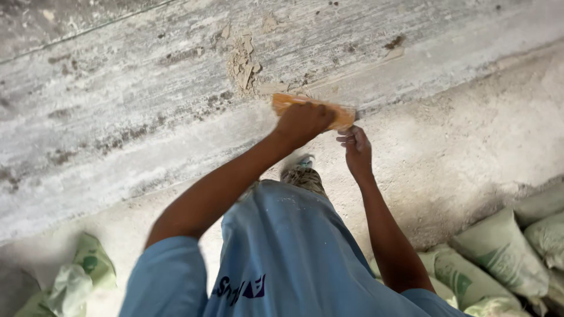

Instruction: The person wipes plaster dust and debris off a long workbench using an orange sponge, then brushes dust from green plaster moldings laid on the bench, and finally handles a bowl-shaped mold in a basin of water. The clip starts mid-task with the bench already partly cleaned.

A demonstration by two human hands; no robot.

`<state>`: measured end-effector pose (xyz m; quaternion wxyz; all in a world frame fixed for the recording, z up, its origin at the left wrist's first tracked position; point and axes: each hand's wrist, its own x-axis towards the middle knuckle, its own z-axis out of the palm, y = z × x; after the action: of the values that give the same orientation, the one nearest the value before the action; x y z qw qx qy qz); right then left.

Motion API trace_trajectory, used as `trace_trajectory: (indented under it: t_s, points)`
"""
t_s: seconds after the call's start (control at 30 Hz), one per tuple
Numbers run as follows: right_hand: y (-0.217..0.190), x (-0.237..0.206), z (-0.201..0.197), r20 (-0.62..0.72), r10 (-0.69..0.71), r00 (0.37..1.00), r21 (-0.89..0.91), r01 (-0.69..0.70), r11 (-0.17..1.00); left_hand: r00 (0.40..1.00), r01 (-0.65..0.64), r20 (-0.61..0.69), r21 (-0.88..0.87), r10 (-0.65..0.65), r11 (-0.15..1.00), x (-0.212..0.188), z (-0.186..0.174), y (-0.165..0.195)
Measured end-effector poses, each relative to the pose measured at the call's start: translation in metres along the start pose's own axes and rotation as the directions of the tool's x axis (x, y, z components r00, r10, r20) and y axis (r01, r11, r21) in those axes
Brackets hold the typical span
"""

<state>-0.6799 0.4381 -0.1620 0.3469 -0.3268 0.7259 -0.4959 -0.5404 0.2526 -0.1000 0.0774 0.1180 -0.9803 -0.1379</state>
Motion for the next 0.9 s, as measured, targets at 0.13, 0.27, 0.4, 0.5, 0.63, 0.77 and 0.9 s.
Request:
trace_trajectory:
  t_s: [0.13,0.27,0.4,0.5,0.63,0.77,0.9]
  points:
    - [-0.009,0.042,-0.021,-0.047,-0.326,0.944,-0.378,0.285,0.881,1.0,-0.019,-0.002,0.175,0.019,0.984,-0.112,-0.017,-0.055]
    - [-0.011,0.084,-0.024,-0.047,-0.501,0.864,-0.542,0.399,0.739,0.97,0.003,0.22,0.429,-0.107,0.903,-0.227,-0.053,-0.115]
    - [-0.007,0.105,-0.009,0.013,-0.411,0.911,-0.579,0.342,0.74,0.942,-0.177,0.333,0.378,0.045,0.909,-0.215,-0.058,-0.129]
    - [-0.011,0.117,0.0,0.054,-0.386,0.921,-0.609,0.337,0.718,0.958,-0.274,0.172,0.304,0.23,0.912,-0.123,-0.03,-0.11]
    - [-0.021,0.143,-0.001,0.04,-0.365,0.93,-0.558,0.324,0.764,0.883,-0.037,0.47,0.074,-0.002,0.997,-0.021,-0.005,-0.081]
    - [-0.027,0.164,-0.004,-0.002,-0.45,0.893,-0.653,0.34,0.676,0.981,-0.155,0.131,0.102,0.142,0.983,-0.025,-0.032,-0.074]
    - [-0.029,0.177,0.012,0.043,-0.515,0.856,-0.726,0.38,0.572,0.921,-0.039,-0.387,0.037,0.05,0.999,-0.081,-0.077,-0.1]
